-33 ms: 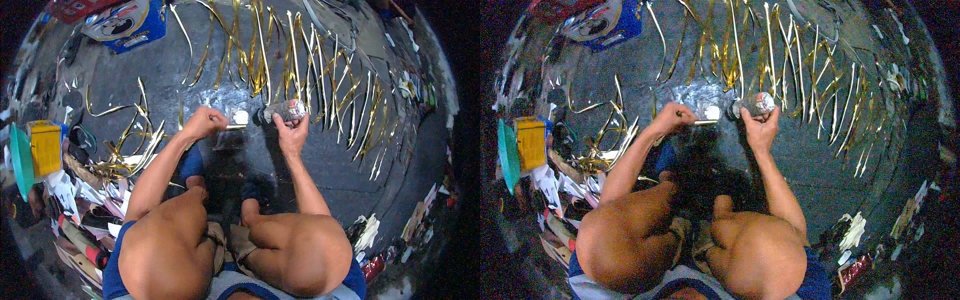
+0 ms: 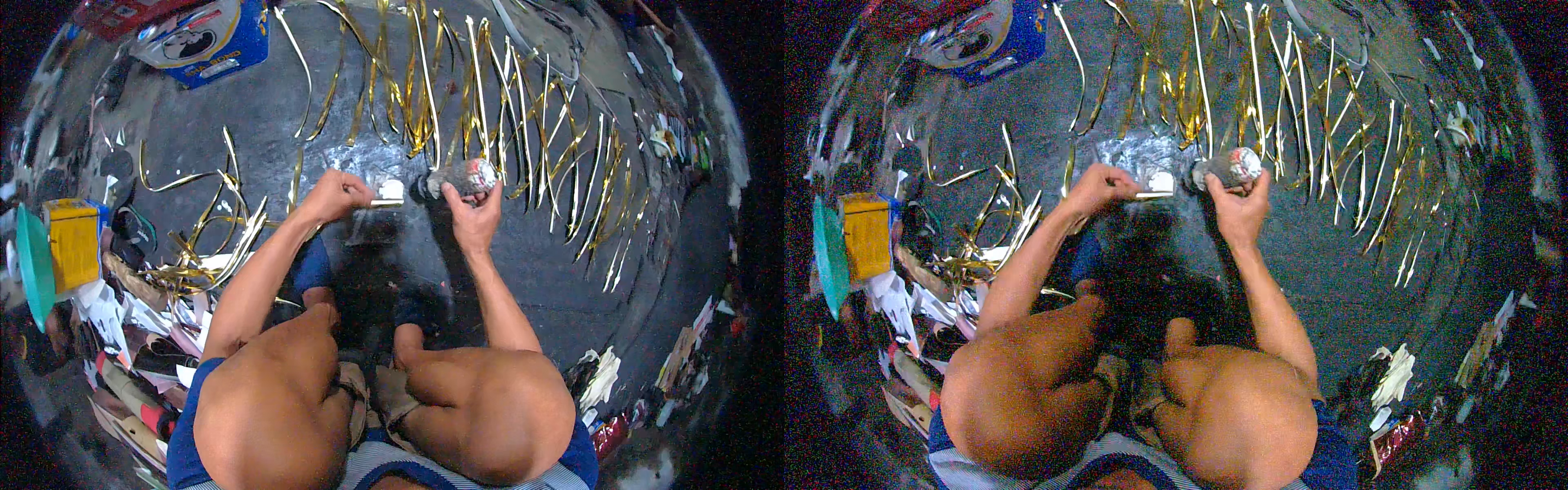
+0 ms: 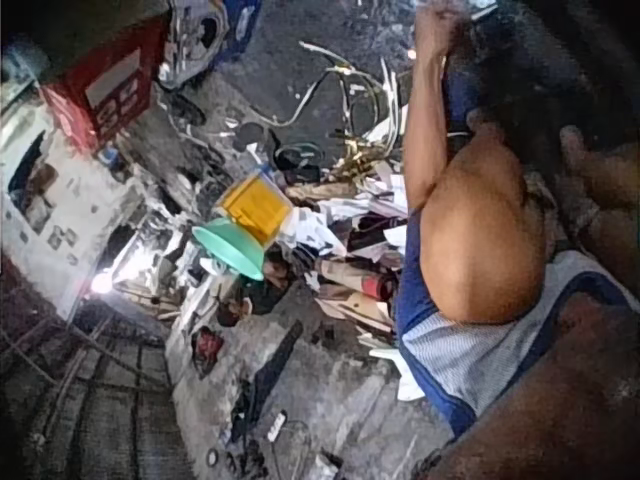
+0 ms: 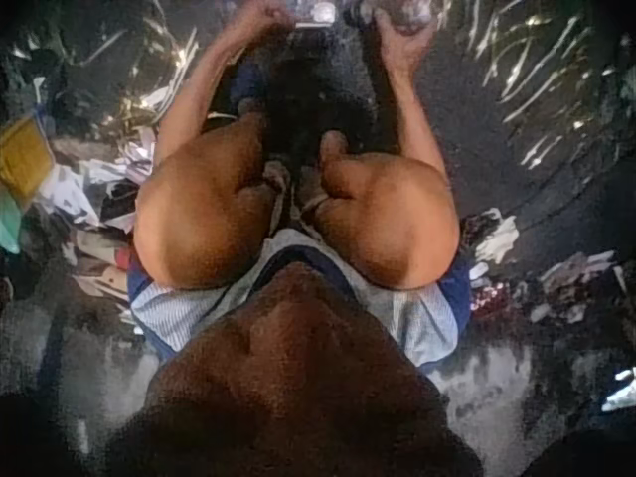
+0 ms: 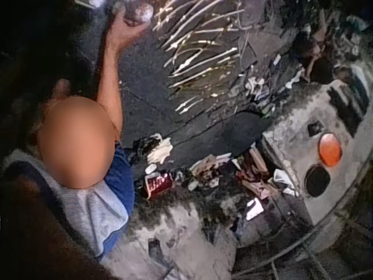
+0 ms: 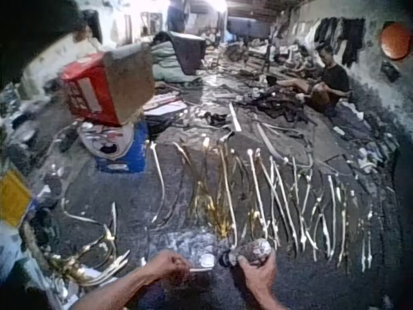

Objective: The person sits on the floor and repeatedly wraps thin gold ribbons around a small white cylindrical object. They pick up ribbons from a pile, wrap them around the cylinder, and place the wrapped ribbons on the floor.

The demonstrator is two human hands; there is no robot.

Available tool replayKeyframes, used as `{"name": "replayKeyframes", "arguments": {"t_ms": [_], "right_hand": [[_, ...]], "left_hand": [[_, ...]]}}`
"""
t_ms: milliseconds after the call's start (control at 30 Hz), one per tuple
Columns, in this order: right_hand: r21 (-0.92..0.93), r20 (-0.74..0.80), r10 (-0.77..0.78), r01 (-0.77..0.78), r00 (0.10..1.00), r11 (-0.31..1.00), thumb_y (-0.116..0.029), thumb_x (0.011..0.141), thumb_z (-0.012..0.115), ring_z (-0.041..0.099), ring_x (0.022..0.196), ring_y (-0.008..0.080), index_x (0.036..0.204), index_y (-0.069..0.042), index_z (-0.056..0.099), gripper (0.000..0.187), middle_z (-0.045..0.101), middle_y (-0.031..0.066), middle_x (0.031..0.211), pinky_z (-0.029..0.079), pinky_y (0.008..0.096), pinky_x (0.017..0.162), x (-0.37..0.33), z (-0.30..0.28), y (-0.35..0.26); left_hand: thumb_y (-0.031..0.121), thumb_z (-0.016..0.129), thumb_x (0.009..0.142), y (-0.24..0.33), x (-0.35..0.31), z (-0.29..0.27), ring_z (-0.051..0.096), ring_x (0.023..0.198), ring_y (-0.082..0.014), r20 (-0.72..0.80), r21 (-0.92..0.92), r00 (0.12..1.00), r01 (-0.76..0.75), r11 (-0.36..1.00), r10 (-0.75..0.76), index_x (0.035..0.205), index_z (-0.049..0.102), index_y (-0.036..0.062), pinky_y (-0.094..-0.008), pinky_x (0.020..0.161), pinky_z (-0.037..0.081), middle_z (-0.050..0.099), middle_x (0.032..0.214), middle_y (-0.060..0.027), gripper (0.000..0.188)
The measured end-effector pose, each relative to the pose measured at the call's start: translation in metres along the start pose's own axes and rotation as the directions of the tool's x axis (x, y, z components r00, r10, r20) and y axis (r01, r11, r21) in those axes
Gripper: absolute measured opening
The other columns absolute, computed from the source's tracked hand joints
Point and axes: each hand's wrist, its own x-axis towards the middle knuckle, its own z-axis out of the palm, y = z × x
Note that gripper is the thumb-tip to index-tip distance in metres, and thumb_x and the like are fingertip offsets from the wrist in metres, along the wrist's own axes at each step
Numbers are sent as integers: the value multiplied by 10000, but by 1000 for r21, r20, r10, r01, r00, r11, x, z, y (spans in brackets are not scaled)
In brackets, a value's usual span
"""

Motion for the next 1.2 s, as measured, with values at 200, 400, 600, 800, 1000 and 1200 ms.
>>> {"name": "replayKeyframes", "arguments": {"t_ms": [200, 400, 600, 800, 1000, 1200], "right_hand": [[-81, 191, -5, 21, 982, 997, -177, 779, 859, 711, 830, 181, 1209, -29, 481, 591, 704, 130, 1002, 607, 324, 679, -5, 35, -11], [-367, 322, -417, 518, 850, 773, -230, 774, 854, 707, 861, 361, 1275, -33, 475, 659, 686, 203, 975, 573, 427, 708, -19, 48, 29], [-218, 462, -92, 213, 882, 952, -128, 795, 805, 691, 873, 286, 1292, -45, 484, 598, 672, 164, 1059, 563, 361, 770, -25, 42, 6], [-265, 300, 127, -46, 945, 963, -56, 828, 661, 682, 826, 244, 1137, -29, 587, 319, 691, 150, 1014, 555, 356, 705, 6, 49, 65], [-7, 275, 233, -241, 933, 971, -17, 788, 674, 640, 706, 167, 1016, -66, 598, 245, 668, 61, 778, 496, 309, 614, 22, 64, 109], [500, 337, 448, -561, 828, 660, 61, 840, 669, 645, 806, 187, 1027, -104, 524, 289, 642, 65, 869, 514, 305, 700, 23, 4, -24]], "left_hand": [[116, 747, 752, -16, 44, 0, 673, 715, -140, -106, 182, 993, -23, 983, 43, 864, 793, 28, -304, 680, 532, 754, 793, -94, 150], [141, 777, 717, -7, 40, 18, 693, 938, -245, -127, 489, 986, -28, 872, 103, 1073, 744, 54, -356, 845, 540, 718, 990, -126, 368], [39, 832, 663, 23, 20, 36, 640, 1094, -344, -107, 310, 750, -599, 738, 653, 1232, 601, 44, -411, 969, 507, 654, 1138, -153, 615], [99, 809, 693, 4, 25, 39, 667, 1093, -310, -83, 335, 836, -489, 805, 542, 1193, 618, 72, -379, 930, 530, 671, 1158, -126, 536], [114, 790, 723, 12, 29, 43, 659, 1093, -323, -42, 335, 860, -468, 818, 509, 1195, 611, 76, -386, 922, 530, 666, 1150, -128, 506], [65, 741, 700, 9, 26, 37, 635, 1057, -360, -31, 354, 810, -540, 764, 586, 1156, 600, 69, -434, 882, 530, 646, 1101, -138, 477]]}}
